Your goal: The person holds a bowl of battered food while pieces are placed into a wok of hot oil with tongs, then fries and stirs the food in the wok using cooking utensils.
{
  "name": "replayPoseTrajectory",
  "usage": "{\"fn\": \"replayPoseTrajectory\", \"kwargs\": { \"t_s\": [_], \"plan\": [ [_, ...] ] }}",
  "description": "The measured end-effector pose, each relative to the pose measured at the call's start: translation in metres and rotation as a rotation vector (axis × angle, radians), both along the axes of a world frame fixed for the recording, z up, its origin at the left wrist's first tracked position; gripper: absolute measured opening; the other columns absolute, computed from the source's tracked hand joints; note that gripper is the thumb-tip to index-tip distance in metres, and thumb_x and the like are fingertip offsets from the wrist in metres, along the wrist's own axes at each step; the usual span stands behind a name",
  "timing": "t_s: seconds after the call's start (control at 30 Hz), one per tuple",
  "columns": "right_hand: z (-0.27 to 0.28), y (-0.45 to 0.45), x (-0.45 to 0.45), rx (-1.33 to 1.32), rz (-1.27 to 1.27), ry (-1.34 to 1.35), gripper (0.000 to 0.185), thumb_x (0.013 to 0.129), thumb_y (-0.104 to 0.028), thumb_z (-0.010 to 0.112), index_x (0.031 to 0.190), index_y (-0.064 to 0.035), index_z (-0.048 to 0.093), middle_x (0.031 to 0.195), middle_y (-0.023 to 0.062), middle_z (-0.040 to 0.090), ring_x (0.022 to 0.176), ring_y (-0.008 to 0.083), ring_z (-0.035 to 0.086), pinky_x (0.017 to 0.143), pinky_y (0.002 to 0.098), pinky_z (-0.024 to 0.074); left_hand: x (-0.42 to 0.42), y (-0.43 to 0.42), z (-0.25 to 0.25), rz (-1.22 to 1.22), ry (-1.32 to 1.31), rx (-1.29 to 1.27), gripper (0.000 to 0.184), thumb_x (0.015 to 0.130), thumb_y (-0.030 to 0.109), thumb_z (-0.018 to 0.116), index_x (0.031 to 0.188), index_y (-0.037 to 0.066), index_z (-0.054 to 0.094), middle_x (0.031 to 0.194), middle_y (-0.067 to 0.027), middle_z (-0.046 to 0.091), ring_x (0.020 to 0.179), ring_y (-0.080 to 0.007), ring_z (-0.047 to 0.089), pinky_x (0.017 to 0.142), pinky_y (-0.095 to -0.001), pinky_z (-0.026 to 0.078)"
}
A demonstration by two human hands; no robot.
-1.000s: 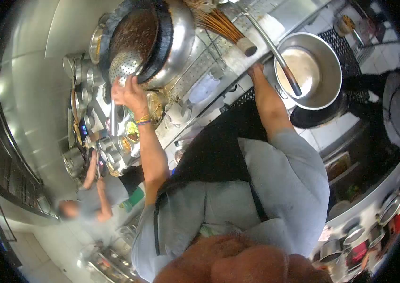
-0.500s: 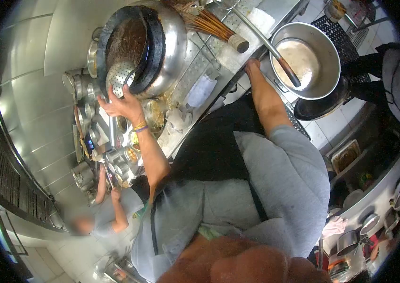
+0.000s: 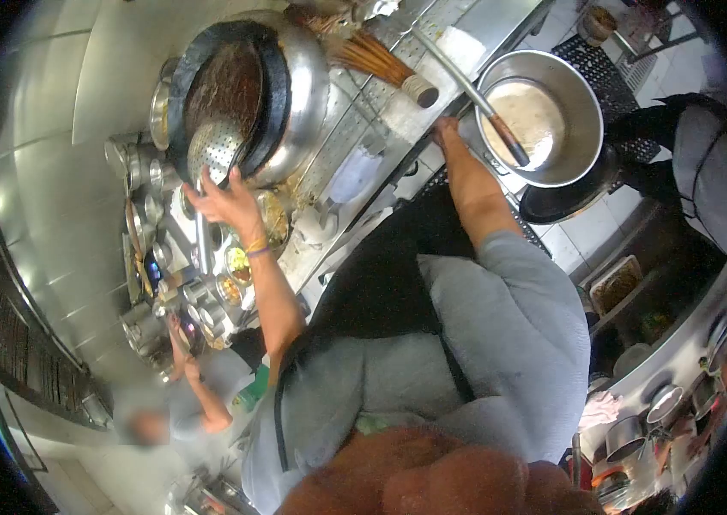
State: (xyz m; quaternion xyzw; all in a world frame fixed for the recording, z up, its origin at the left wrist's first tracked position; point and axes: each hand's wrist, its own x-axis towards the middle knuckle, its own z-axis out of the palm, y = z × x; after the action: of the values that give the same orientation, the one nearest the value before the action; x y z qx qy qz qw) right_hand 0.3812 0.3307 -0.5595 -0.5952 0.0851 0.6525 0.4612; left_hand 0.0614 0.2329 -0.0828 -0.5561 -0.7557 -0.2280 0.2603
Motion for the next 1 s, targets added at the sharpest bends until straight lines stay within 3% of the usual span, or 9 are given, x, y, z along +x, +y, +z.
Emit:
{"fn": "replayPoseTrajectory", "kwargs": {
  "t_s": [0.17,0.23,0.33,0.43,0.47,0.53,0.87,0.93,1.0],
  "plan": [
    [-0.057,0.009,-0.013,0.161,0.148,0.147,0.050,0.092,-0.027,0.054,0.131,0.0023,0.045,0.122,0.0204,0.060,0.101,0.0356,0.063,0.086,0.0561,0.0504,0.089,-0.030,0.043,-0.322,-0.290,-0.014,0.052,0.088,0.016,0.075,0.134,0.002,0.055,0.149,-0.0266,0.028,0.138,-0.0392,0.031,0.111,-0.0480,0.035],
    [0.007,-0.016,0.012,0.059,0.389,-0.189,0.030,0.092,-0.022,0.054,0.115,-0.0040,0.061,0.102,0.0190,0.064,0.093,0.0317,0.062,0.075,0.0468,0.0536,0.109,-0.049,0.021,-0.441,-0.276,-0.093,0.043,0.088,0.010,0.073,0.128,0.000,0.058,0.139,-0.0209,0.046,0.132,-0.0356,0.042,0.106,-0.0454,0.040],
    [0.074,-0.060,0.033,0.103,0.678,-0.150,0.037,0.093,-0.027,0.051,0.115,0.0016,0.056,0.099,0.0186,0.064,0.084,0.0304,0.066,0.060,0.0465,0.0518,0.140,-0.085,-0.002,-0.585,-0.606,-0.601,0.029,0.092,0.010,0.066,0.119,-0.001,0.062,0.105,-0.0167,0.065,0.093,-0.0280,0.064,0.085,-0.0376,0.049],
    [0.075,-0.109,0.065,0.178,1.140,-0.287,0.033,0.092,-0.025,0.049,0.110,0.0002,0.061,0.091,0.0169,0.066,0.079,0.0272,0.068,0.059,0.0415,0.0534,0.141,-0.104,-0.018,-0.732,-0.738,-1.120,0.029,0.092,0.013,0.065,0.118,0.000,0.063,0.104,-0.0176,0.067,0.088,-0.0283,0.065,0.081,-0.0355,0.050],
    [0.121,-0.123,0.083,-0.007,1.187,-0.257,0.030,0.092,-0.024,0.050,0.107,-0.0017,0.065,0.096,0.0160,0.067,0.079,0.0241,0.068,0.063,0.0387,0.0556,0.141,-0.109,-0.022,-0.761,-0.716,-1.107,0.029,0.094,0.014,0.064,0.119,-0.001,0.063,0.106,-0.0180,0.067,0.091,-0.0283,0.066,0.082,-0.0359,0.051],
    [0.062,-0.171,0.099,0.093,1.229,-0.426,0.032,0.089,-0.025,0.051,0.098,0.0004,0.068,0.091,0.0193,0.069,0.078,0.0275,0.069,0.067,0.0402,0.0559,0.137,-0.117,-0.028,-0.833,-0.666,-1.097,0.031,0.096,0.017,0.062,0.122,-0.001,0.063,0.112,-0.0186,0.069,0.097,-0.0284,0.066,0.085,-0.0366,0.051],
    [-0.019,-0.438,0.185,-0.090,0.935,-1.176,0.031,0.074,-0.021,0.064,0.086,0.0075,0.071,0.093,0.0300,0.069,0.090,0.0405,0.071,0.076,0.0474,0.0571,0.140,-0.122,-0.017,-1.204,-0.502,-1.014,0.030,0.093,0.014,0.063,0.119,-0.001,0.062,0.106,-0.0202,0.065,0.091,-0.0357,0.063,0.083,-0.0411,0.049],
    [0.054,-0.481,0.174,-0.318,0.806,-0.900,0.031,0.075,-0.021,0.064,0.089,0.0054,0.072,0.099,0.0297,0.069,0.097,0.0394,0.069,0.079,0.0466,0.0564,0.147,-0.130,-0.019,-1.228,-0.544,-1.106,0.030,0.094,0.015,0.063,0.119,0.000,0.062,0.108,-0.0208,0.065,0.093,-0.0365,0.063,0.084,-0.0421,0.049],
    [-0.025,-0.547,0.158,-0.350,0.564,-1.017,0.030,0.076,-0.019,0.064,0.092,0.0054,0.072,0.099,0.0294,0.069,0.095,0.0398,0.070,0.078,0.0468,0.0566,0.151,-0.142,-0.028,-1.326,-0.495,-1.113,0.030,0.093,0.015,0.063,0.119,0.000,0.062,0.110,-0.0213,0.065,0.095,-0.0376,0.063,0.085,-0.0424,0.049]
  ]
}}
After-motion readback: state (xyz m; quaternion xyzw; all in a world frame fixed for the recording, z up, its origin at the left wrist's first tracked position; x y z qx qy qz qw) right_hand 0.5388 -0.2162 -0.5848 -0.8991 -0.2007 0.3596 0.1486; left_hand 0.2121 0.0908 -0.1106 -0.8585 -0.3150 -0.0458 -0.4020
